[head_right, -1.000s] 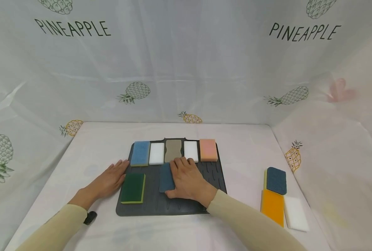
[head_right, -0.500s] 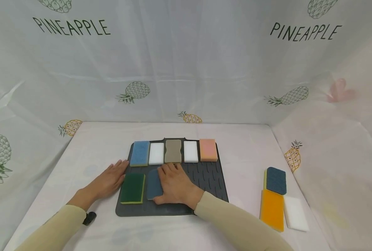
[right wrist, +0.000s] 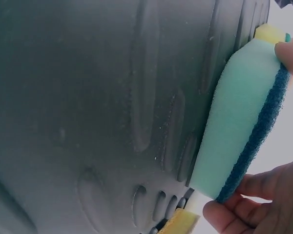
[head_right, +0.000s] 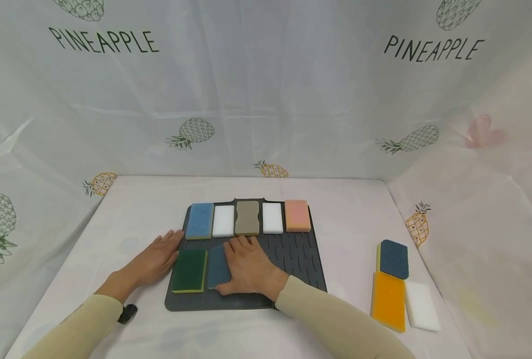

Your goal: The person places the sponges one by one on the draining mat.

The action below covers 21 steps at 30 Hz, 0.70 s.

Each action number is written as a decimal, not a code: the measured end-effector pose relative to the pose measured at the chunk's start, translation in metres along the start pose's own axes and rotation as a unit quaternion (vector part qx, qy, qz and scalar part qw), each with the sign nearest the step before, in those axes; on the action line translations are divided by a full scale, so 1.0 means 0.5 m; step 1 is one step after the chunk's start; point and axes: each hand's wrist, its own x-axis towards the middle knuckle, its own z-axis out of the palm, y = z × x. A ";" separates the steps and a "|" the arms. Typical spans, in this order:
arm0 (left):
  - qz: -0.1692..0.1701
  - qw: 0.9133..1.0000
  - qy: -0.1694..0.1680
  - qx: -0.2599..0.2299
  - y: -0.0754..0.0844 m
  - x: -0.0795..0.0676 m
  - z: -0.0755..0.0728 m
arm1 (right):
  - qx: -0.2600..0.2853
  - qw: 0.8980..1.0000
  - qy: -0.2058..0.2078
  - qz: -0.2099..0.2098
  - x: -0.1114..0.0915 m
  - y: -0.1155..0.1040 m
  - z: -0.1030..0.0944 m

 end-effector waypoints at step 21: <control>0.005 1.000 0.004 -0.007 -0.003 0.001 0.004 | 0.012 1.000 0.000 0.000 -0.006 0.002 -0.003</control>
